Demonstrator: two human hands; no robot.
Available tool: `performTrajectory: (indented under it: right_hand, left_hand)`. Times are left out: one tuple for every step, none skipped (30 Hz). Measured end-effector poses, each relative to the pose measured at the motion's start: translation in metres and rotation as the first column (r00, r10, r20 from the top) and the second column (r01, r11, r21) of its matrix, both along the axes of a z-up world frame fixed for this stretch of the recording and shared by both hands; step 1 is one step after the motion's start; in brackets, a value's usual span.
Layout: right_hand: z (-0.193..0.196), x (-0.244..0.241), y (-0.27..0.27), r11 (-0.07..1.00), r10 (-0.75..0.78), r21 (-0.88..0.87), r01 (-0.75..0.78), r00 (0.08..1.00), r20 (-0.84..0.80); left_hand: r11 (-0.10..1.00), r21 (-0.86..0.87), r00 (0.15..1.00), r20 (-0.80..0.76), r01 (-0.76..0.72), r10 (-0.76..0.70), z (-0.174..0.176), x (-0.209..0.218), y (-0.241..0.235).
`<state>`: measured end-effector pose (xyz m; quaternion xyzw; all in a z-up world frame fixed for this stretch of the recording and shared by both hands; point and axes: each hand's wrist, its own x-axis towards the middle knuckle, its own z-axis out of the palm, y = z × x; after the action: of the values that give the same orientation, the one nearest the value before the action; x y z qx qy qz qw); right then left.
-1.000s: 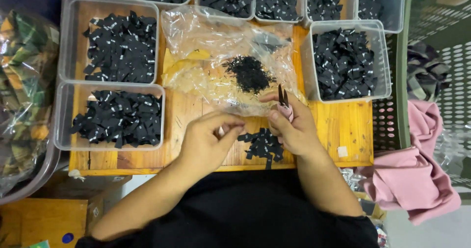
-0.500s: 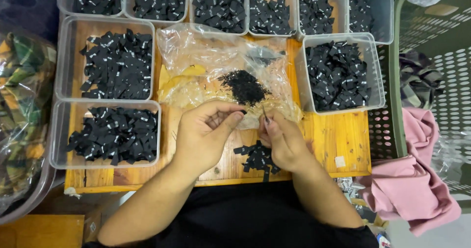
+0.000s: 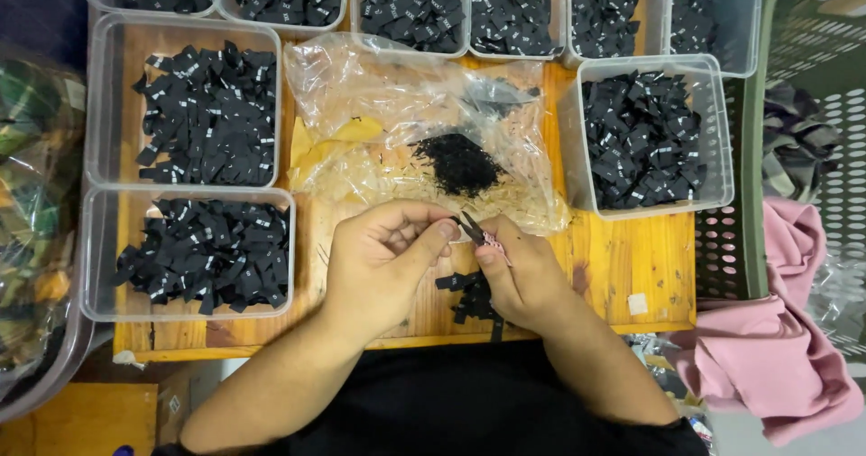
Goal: Trimming excess threads from small black fabric components using hand snips and sorting them.
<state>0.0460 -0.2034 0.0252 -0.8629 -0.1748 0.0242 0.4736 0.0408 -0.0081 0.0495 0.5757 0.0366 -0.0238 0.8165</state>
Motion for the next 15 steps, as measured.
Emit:
performTrajectory:
  right_hand:
    - [-0.003,0.000,-0.001,1.000,-0.001,0.001,0.001,1.000,-0.003]
    - [-0.005,-0.001,-0.002,1.000,0.016,0.003,-0.017,1.000,0.010]
    - [-0.008,-0.001,-0.004,0.999,0.035,0.005,-0.035,0.999,0.022]
    - [-0.010,-0.002,-0.004,0.999,0.034,0.006,-0.034,0.999,0.020]
    - [-0.012,-0.003,-0.005,0.999,0.043,0.012,-0.043,0.999,0.026]
    - [-0.014,-0.004,-0.006,0.998,0.051,0.018,-0.052,0.998,0.031]
    - [-0.014,-0.004,-0.005,0.998,0.052,0.018,-0.053,0.998,0.030]
    - [-0.014,-0.004,-0.005,0.998,0.061,0.018,-0.061,0.998,0.029]
    - [-0.014,-0.004,-0.005,0.997,0.069,0.017,-0.069,0.997,0.027]
    - [-0.012,-0.003,-0.003,0.997,0.069,0.018,-0.069,0.997,0.027]
    - [-0.009,-0.003,-0.002,0.997,0.077,0.025,-0.078,0.997,0.027]
    - [-0.007,-0.002,0.000,0.996,0.086,0.032,-0.087,0.996,0.028]
    - [-0.005,-0.002,0.000,0.996,0.085,0.033,-0.086,0.996,0.026]
    - [-0.004,-0.001,0.000,0.996,0.089,0.027,-0.089,0.996,0.029]
    - [-0.003,0.000,0.001,0.996,0.092,0.020,-0.092,0.995,0.032]
  left_hand:
    - [1.000,0.001,1.000,-0.003,0.001,-0.001,0.000,0.000,0.000]
    - [1.000,-0.004,1.000,-0.002,-0.001,0.001,0.000,-0.001,0.000]
    - [1.000,-0.010,1.000,-0.002,-0.004,0.004,0.000,-0.002,0.000]
    - [1.000,-0.009,1.000,-0.004,-0.003,0.003,-0.001,-0.003,0.000]
    - [1.000,-0.011,1.000,0.015,-0.012,0.012,-0.001,-0.004,0.001]
    - [1.000,-0.012,0.999,0.034,-0.020,0.020,-0.001,-0.005,0.001]
    - [1.000,-0.012,0.999,0.033,-0.020,0.021,-0.002,-0.005,0.001]
    - [1.000,-0.001,0.999,0.039,-0.027,0.027,-0.003,-0.005,0.001]
    - [0.999,0.010,0.998,0.044,-0.033,0.033,-0.005,-0.005,0.002]
    - [0.999,0.011,0.999,0.044,-0.033,0.032,-0.005,-0.006,0.001]
    - [0.999,0.010,0.998,0.052,-0.038,0.038,-0.005,-0.006,0.001]
    - [0.999,0.009,0.997,0.061,-0.044,0.043,-0.006,-0.006,0.000]
    - [0.999,0.011,0.997,0.059,-0.043,0.043,-0.005,-0.006,0.000]
    - [0.999,0.009,0.998,0.054,-0.044,0.043,-0.005,-0.006,0.001]
    - [0.999,0.007,0.998,0.049,-0.044,0.043,-0.004,-0.006,0.001]
